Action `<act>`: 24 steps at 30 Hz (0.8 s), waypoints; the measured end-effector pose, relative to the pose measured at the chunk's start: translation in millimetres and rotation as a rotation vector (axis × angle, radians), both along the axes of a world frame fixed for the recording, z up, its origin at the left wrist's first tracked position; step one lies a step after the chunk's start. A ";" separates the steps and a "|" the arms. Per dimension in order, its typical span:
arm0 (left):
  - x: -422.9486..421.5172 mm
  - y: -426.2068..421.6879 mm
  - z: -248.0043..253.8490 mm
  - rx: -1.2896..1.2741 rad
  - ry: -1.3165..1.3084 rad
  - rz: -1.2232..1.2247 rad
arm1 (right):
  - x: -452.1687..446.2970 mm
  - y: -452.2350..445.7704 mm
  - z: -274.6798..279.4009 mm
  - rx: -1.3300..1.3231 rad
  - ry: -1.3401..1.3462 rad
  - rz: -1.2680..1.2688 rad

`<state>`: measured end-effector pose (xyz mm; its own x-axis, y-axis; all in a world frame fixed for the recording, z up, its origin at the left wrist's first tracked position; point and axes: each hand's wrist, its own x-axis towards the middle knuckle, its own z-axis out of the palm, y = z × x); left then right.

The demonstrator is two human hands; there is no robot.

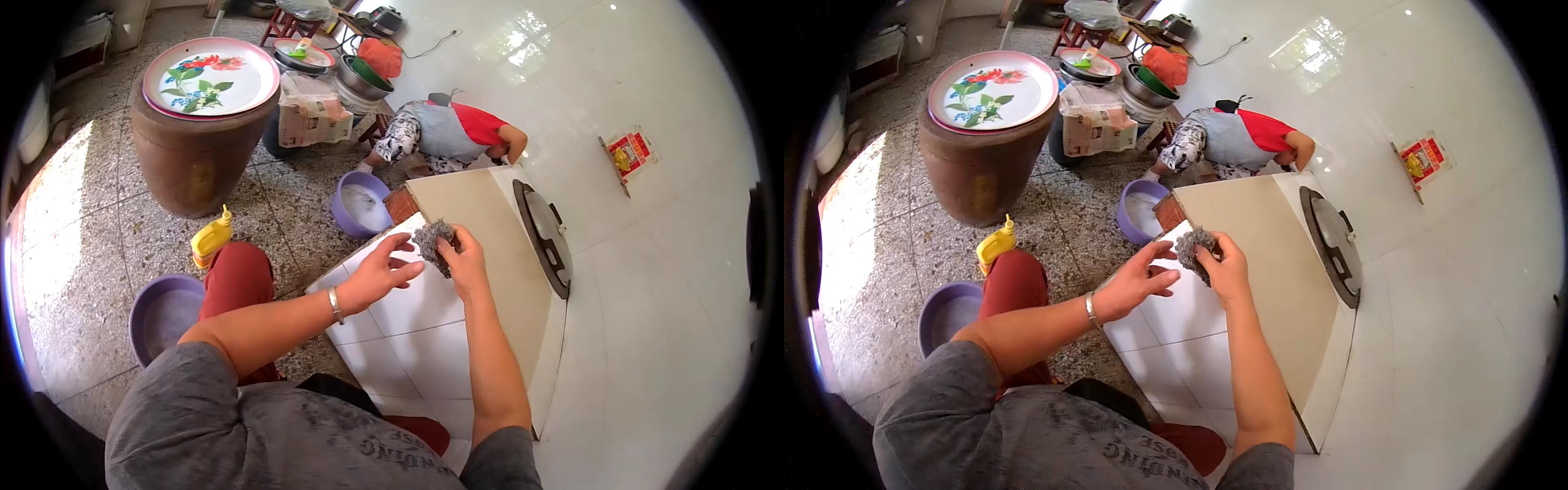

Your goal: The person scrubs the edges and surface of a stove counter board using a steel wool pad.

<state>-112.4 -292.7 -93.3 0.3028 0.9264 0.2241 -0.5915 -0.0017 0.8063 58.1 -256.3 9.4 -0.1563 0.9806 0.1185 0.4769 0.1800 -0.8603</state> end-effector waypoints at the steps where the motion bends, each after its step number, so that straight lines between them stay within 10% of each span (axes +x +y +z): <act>1: -0.4 -3.3 7.2 -0.011 0.003 0.008 | -1.9 -7.1 -1.7 0.012 0.000 0.015; 12: -10.9 3.2 9.7 -0.197 -0.377 -0.243 | -11.2 -17.0 4.1 -0.068 -0.215 0.305; 21: -27.7 111.4 -38.6 -0.321 -0.121 0.430 | 61.2 30.1 -9.4 0.509 -1.017 0.223; 24: -24.2 152.6 -55.5 -0.042 0.349 0.730 | 61.5 31.4 -22.8 0.483 -1.074 0.185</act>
<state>-136.6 -140.2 -148.8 -0.3352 0.9230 0.1889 -0.1674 -0.2557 0.9522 119.6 -224.8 -13.5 -0.5357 0.8225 0.1913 0.8443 0.5175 0.1393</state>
